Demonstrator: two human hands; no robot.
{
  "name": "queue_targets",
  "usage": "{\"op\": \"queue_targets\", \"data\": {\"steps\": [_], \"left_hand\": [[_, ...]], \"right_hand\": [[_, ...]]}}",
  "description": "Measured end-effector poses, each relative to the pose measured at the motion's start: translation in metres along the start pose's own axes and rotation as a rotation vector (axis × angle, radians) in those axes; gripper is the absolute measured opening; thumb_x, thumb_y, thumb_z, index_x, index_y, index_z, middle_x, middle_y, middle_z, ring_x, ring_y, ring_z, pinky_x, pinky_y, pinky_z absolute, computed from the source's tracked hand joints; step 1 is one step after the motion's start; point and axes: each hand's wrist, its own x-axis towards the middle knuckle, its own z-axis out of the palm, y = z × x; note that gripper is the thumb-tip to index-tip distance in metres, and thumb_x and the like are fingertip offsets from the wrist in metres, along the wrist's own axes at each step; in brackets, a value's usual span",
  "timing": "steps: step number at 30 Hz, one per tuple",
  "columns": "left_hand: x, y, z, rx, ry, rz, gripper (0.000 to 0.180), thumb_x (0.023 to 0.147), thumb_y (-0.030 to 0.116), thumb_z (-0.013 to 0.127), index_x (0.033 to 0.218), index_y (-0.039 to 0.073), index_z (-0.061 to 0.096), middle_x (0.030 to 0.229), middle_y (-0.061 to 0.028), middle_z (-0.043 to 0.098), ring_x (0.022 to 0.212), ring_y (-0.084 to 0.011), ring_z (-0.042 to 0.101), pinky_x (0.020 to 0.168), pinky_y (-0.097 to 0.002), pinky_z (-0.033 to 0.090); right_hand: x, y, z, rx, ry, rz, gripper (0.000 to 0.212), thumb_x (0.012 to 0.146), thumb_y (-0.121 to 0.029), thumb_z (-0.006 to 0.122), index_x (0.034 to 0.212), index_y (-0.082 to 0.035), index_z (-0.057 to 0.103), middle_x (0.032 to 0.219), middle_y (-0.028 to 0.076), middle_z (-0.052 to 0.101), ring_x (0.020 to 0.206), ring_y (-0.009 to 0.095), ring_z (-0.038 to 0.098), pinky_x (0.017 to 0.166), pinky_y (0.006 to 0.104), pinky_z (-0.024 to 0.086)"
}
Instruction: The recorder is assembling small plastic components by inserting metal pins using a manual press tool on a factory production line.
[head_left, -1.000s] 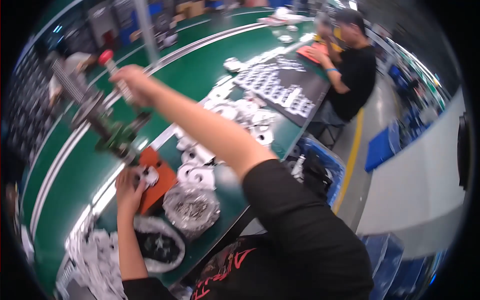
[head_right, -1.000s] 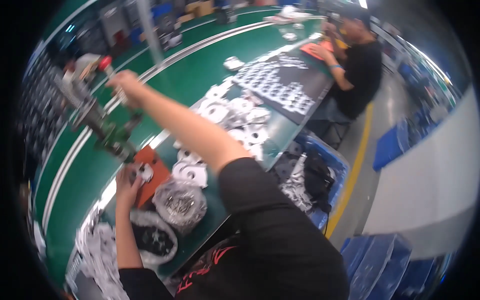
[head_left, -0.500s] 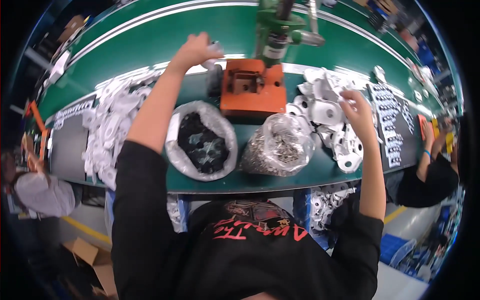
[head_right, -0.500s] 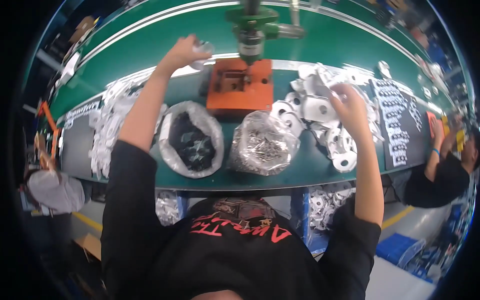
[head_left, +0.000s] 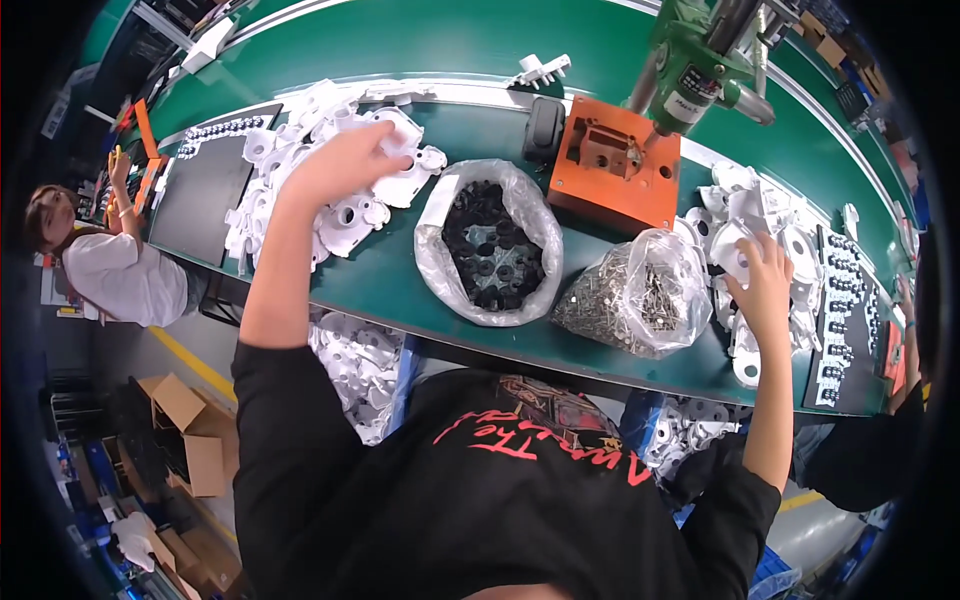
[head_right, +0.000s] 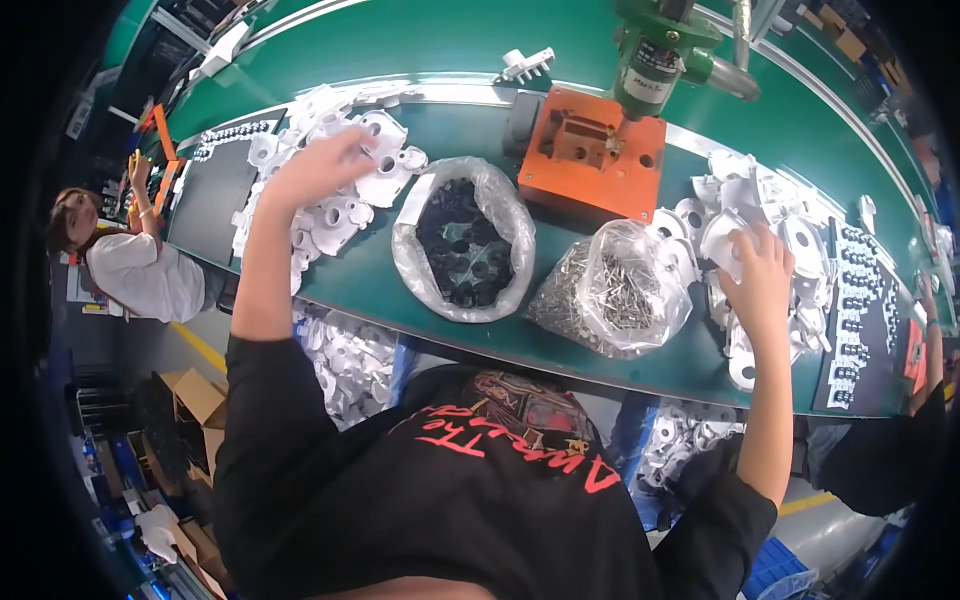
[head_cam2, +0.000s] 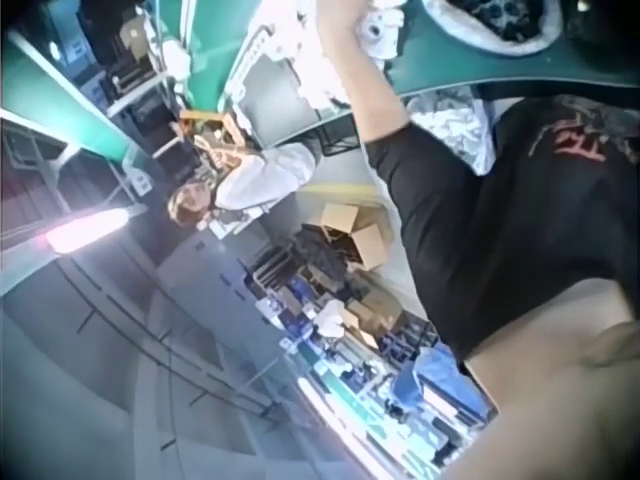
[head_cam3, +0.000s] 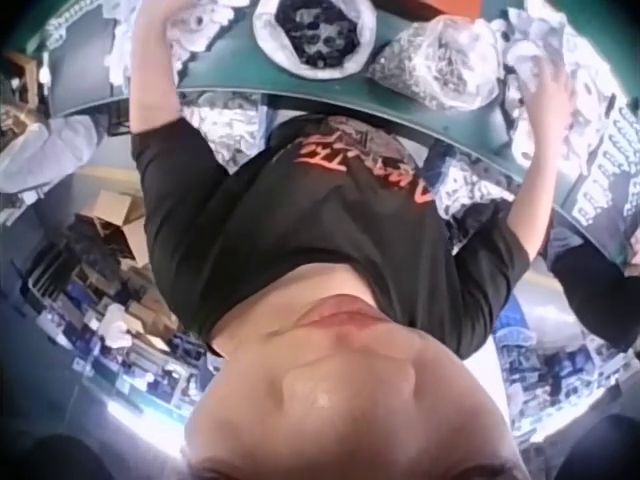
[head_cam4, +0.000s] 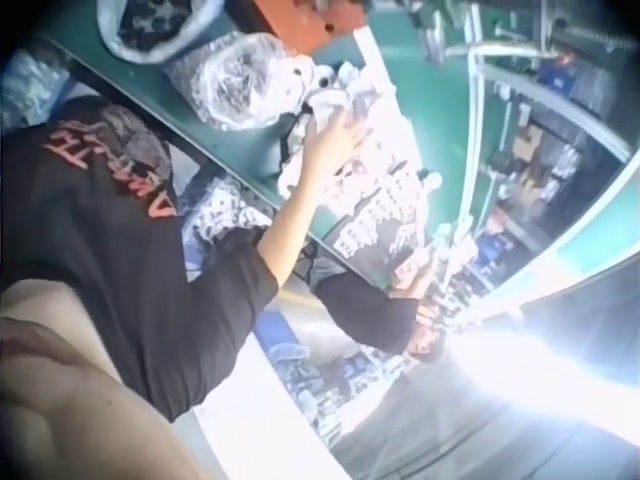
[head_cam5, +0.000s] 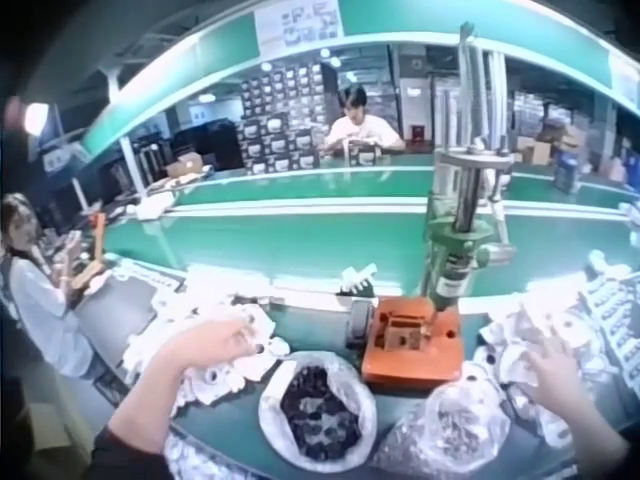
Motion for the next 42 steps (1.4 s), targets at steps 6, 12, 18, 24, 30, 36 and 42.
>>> {"op": "queue_targets", "data": {"steps": [6,12,18,24,30,36,42], "left_hand": [[-0.044,-0.053,0.065,0.162,0.161,0.013,0.04,0.08,0.031,0.064,0.11,0.005,0.055,0.097,-0.0172,0.059,0.087,-0.0308,0.061,0.074,-0.0402,0.049],[-0.036,-0.047,0.085,0.53,0.388,-0.008,0.045,0.077,0.025,0.067,0.116,0.009,0.052,0.105,-0.0144,0.052,0.098,-0.033,0.053,0.078,-0.044,0.048],[-0.045,-0.058,0.081,0.444,0.199,-0.188,0.047,0.076,0.019,0.066,0.118,0.009,0.048,0.108,-0.0174,0.054,0.095,-0.0395,0.057,0.079,-0.0474,0.047],[-0.053,-0.078,0.075,0.194,0.346,-0.033,0.033,0.078,0.001,0.054,0.11,0.003,0.05,0.1,-0.0259,0.055,0.087,-0.044,0.058,0.074,-0.0471,0.048],[-0.078,-0.043,0.05,-0.045,0.385,-0.033,0.028,0.081,0.005,0.055,0.109,0.001,0.057,0.093,-0.016,0.063,0.079,-0.025,0.061,0.073,-0.033,0.048],[-0.095,0.076,0.053,-1.207,0.264,0.465,0.024,0.091,0.0,0.052,0.115,-0.003,0.053,0.093,-0.0047,0.062,0.083,-0.0118,0.06,0.075,-0.0234,0.048],[-0.092,0.126,0.084,-1.294,0.207,0.76,0.024,0.093,0.001,0.049,0.116,-0.005,0.051,0.118,-0.0105,0.05,0.097,-0.0126,0.055,0.085,-0.0251,0.046]], "right_hand": [[0.005,0.007,-0.015,0.587,0.211,0.133,0.052,0.074,-0.012,0.068,0.122,-0.005,0.047,0.121,0.013,0.049,0.113,0.029,0.047,0.096,0.0397,0.036],[-0.01,-0.009,-0.047,0.932,0.209,0.138,0.063,0.077,-0.015,0.066,0.134,-0.004,0.04,0.118,0.014,0.053,0.11,0.021,0.049,0.095,0.0322,0.038],[-0.02,-0.046,-0.064,1.118,0.409,-0.022,0.081,0.073,-0.023,0.07,0.14,-0.003,0.029,0.136,0.02,0.04,0.123,0.027,0.042,0.103,0.0376,0.033],[-0.003,-0.098,-0.062,1.485,0.493,-0.147,0.074,0.069,-0.007,0.076,0.127,-0.004,0.03,0.14,0.02,0.03,0.124,0.032,0.043,0.105,0.0428,0.036],[0.006,-0.143,-0.058,1.425,0.542,-0.16,0.058,0.068,-0.004,0.073,0.115,-0.005,0.039,0.138,0.021,0.031,0.128,0.031,0.036,0.107,0.0432,0.032],[-0.005,-0.176,-0.08,1.309,0.384,-0.463,0.064,0.075,-0.01,0.073,0.129,-0.001,0.038,0.138,0.023,0.033,0.128,0.033,0.04,0.101,0.0431,0.039],[-0.012,-0.189,-0.082,1.358,0.37,-0.374,0.065,0.076,-0.009,0.074,0.133,0.002,0.042,0.141,0.022,0.035,0.128,0.03,0.041,0.102,0.0405,0.039]]}}
